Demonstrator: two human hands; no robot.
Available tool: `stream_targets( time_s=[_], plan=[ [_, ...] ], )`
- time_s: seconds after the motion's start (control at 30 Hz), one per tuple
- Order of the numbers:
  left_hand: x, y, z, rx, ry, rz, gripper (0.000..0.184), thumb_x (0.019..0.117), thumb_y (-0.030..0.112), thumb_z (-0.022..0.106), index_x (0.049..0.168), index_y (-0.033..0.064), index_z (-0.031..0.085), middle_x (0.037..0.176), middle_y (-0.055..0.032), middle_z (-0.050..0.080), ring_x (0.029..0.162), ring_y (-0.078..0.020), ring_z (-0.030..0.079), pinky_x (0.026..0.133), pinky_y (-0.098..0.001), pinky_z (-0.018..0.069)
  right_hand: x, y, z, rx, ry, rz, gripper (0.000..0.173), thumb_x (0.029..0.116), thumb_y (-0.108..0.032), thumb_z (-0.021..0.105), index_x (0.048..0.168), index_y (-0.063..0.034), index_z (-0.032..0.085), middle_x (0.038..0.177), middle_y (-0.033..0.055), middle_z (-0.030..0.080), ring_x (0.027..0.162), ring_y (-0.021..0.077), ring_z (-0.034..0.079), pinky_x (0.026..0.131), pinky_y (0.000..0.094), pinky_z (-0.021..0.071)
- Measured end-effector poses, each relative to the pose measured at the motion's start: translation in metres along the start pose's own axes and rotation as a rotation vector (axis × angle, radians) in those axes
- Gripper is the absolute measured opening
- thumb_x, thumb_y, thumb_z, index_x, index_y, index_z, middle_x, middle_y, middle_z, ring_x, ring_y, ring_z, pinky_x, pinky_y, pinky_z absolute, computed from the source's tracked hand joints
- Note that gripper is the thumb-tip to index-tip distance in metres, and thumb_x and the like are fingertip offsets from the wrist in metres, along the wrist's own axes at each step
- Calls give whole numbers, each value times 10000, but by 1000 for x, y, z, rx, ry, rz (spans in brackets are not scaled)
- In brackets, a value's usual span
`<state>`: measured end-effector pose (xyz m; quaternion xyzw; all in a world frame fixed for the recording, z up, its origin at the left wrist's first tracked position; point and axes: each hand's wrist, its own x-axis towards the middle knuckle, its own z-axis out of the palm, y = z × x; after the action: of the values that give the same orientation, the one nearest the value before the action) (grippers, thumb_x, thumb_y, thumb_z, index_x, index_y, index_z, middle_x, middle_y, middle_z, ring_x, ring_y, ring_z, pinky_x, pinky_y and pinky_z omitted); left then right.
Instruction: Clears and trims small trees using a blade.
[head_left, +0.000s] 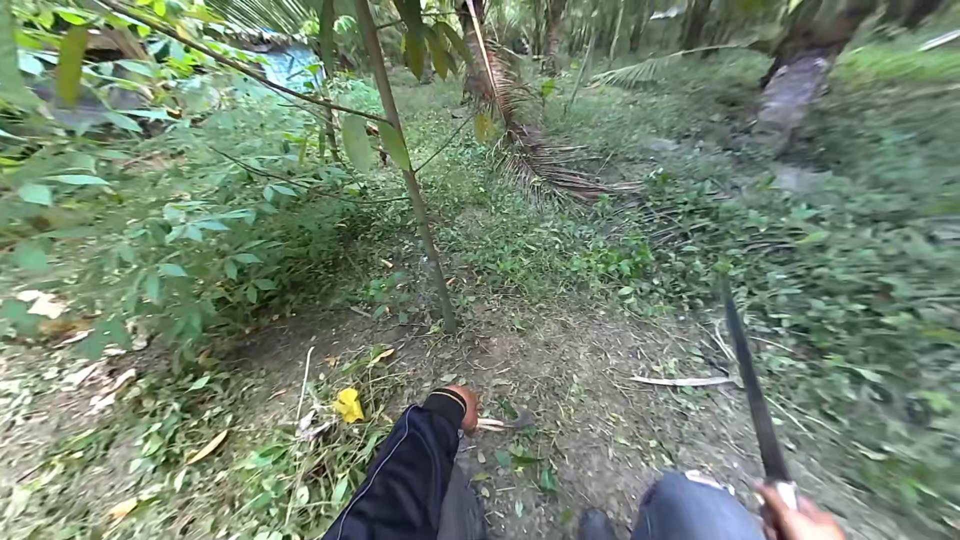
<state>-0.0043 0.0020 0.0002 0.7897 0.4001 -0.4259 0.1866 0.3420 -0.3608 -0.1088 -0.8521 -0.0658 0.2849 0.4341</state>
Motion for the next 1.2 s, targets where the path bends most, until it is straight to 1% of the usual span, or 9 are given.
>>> stream_targets(
  time_s=[0.1,0.23,0.37,0.5,0.7,0.87,0.97,1.07,1.2],
  plan=[
    [7,-7,2,-7,-6,-30,463,965,331,677,1199,-67,652,1224,-279,651,1134,-421,636,943,-641,485,35,-83,13,420,-24,-90,224,1086,-300,522,1025,-84,528,566,-42,474,427,91,489,434,298,501],
    [8,-14,4,-17,1,-80,457,965,325,675,1196,-69,655,1223,-275,654,1133,-409,643,947,-625,493,22,-198,59,883,-153,-142,166,1074,-242,513,927,-165,512,549,-87,453,427,46,460,449,242,484],
    [10,-16,4,-26,17,-98,440,975,295,662,1216,-73,649,1271,-287,637,1192,-436,617,981,-653,468,-17,-241,133,1060,-230,-104,148,1081,-195,481,939,-153,478,558,-71,449,443,64,487,483,257,523],
    [16,-21,7,-49,52,-119,456,958,294,678,1230,-71,648,1317,-290,621,1253,-454,585,1010,-685,443,-65,-185,215,932,-330,88,165,1068,-170,491,940,-69,515,569,-2,516,464,128,548,497,323,554],
    [17,-26,16,-134,83,-235,437,943,295,684,1225,-39,662,1324,-270,626,1261,-439,587,992,-690,459,-132,-30,291,525,-563,602,136,1065,-160,502,951,-87,501,616,11,476,455,122,474,438,295,479],
    [5,-32,13,-162,132,-283,456,962,303,669,1250,-50,646,1322,-292,617,1262,-474,572,1000,-704,443,-147,-48,289,473,-556,459,227,1058,-214,528,899,-53,550,578,23,515,448,142,510,442,311,482],
    [26,-41,26,-162,161,-266,496,949,341,697,1295,-10,643,1294,-283,640,1243,-471,590,1003,-713,442,-148,-71,280,536,-468,354,174,1082,-197,541,1115,-30,500,672,26,490,466,121,498,445,284,508],
    [32,-42,31,-119,161,-256,479,942,348,702,1267,-2,663,1250,-283,659,1212,-477,608,983,-731,445,-128,-61,283,417,-377,144,333,1090,-218,543,1317,5,443,761,76,506,500,151,513,488,320,526],
    [23,-32,22,-61,133,-261,439,954,336,689,1172,-46,684,1213,-300,663,1194,-480,614,968,-725,448,-101,-32,286,-21,-269,-11,423,1057,-251,576,1369,26,507,1021,195,665,832,286,684,786,480,583]
  ],
)
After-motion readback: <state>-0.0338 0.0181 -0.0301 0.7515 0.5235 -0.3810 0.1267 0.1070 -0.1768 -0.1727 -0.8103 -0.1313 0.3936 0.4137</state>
